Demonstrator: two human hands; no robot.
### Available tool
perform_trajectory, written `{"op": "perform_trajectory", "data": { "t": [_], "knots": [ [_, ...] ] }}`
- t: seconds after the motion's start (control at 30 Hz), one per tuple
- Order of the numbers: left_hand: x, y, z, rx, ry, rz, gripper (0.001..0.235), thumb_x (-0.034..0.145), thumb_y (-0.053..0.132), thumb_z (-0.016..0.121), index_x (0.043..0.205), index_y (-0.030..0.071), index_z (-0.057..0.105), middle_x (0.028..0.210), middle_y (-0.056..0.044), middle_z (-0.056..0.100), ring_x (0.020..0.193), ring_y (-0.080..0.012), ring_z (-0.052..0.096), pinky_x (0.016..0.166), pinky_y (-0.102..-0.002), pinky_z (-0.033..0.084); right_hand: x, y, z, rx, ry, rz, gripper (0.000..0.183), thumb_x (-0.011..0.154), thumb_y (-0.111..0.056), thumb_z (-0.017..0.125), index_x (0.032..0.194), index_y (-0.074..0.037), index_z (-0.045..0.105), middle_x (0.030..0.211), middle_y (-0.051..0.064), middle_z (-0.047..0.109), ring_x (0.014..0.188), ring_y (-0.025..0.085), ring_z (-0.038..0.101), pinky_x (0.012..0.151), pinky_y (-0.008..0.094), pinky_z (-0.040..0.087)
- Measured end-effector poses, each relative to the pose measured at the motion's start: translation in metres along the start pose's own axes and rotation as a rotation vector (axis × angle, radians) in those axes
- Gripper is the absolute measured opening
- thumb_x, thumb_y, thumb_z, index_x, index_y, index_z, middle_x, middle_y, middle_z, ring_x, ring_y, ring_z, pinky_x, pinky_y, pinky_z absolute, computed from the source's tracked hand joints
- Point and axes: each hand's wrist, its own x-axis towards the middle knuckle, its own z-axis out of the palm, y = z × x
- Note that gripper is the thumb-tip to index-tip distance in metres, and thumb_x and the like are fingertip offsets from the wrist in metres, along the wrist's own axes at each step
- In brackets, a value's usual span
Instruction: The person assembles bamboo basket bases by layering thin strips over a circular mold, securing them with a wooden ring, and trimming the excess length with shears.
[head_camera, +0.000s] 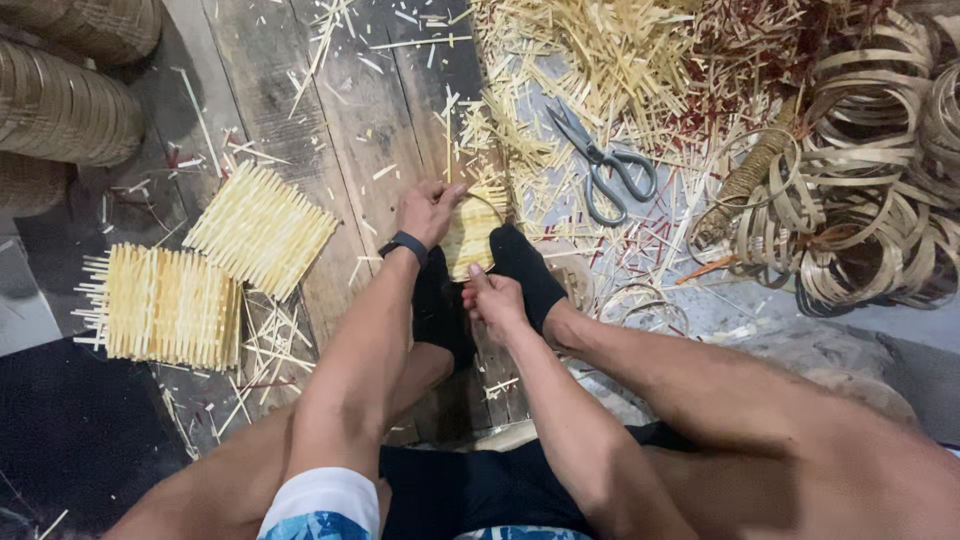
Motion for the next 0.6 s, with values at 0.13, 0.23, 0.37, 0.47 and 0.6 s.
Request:
{"op": "perform_trajectory", "data": {
  "t": [0.13, 0.23, 0.37, 0.47, 0.6],
  "knots": [
    [0.007, -0.008, 0.004, -0.009, 0.027, -0.016, 0.037, 0.085, 0.043, 0.077, 0.091, 0.007, 0.082, 0.080, -0.012, 0.077, 0.071, -0.0204, 0.072, 0.068, -0.034, 0.054, 0.007, 0.013, 0.008, -0.094, 0.118, -0.203, 0.035, 0.099, -0.037, 0.063, 0.088, -0.005, 0.067, 0.069, 0.001, 0.064, 0.053, 0.009, 0.053, 0.047, 0.027, 0.042],
    [0.008, -0.010, 0.007, -0.021, -0.018, -0.178, 0.036, 0.081, 0.043, 0.081, 0.081, 0.007, 0.081, 0.066, -0.008, 0.073, 0.059, -0.0159, 0.067, 0.060, -0.033, 0.053, 0.000, 0.019, 0.007, -0.130, 0.056, -0.401, 0.037, 0.103, -0.036, 0.064, 0.086, -0.003, 0.070, 0.067, 0.002, 0.063, 0.057, 0.008, 0.055, 0.052, 0.025, 0.046],
    [0.017, 0.001, -0.001, -0.057, -0.058, -0.296, 0.038, 0.079, 0.040, 0.086, 0.074, 0.003, 0.078, 0.059, -0.006, 0.066, 0.052, -0.0119, 0.058, 0.053, -0.031, 0.048, -0.013, -0.025, -0.004, -0.461, 0.080, -0.448, 0.038, 0.098, -0.033, 0.063, 0.076, -0.004, 0.072, 0.063, 0.006, 0.065, 0.055, 0.013, 0.060, 0.053, 0.032, 0.048],
    [0.015, 0.003, -0.001, -0.267, -0.060, -0.299, 0.031, 0.078, 0.030, 0.088, 0.075, 0.001, 0.078, 0.064, -0.002, 0.069, 0.055, -0.0081, 0.058, 0.052, -0.027, 0.047, -0.003, -0.086, -0.022, -0.662, 0.342, -0.611, 0.029, 0.103, -0.031, 0.064, 0.089, -0.008, 0.077, 0.075, 0.010, 0.075, 0.066, 0.017, 0.068, 0.063, 0.035, 0.055],
    [0.020, 0.000, -0.001, -0.292, -0.066, -0.402, 0.027, 0.081, 0.023, 0.088, 0.078, -0.002, 0.078, 0.067, -0.004, 0.066, 0.057, -0.0109, 0.053, 0.050, -0.028, 0.042, 0.024, -0.135, -0.015, -0.489, 0.288, -0.530, 0.024, 0.079, -0.028, 0.087, 0.093, -0.009, 0.083, 0.086, 0.006, 0.079, 0.072, 0.015, 0.071, 0.068, 0.029, 0.056]
  ]
}}
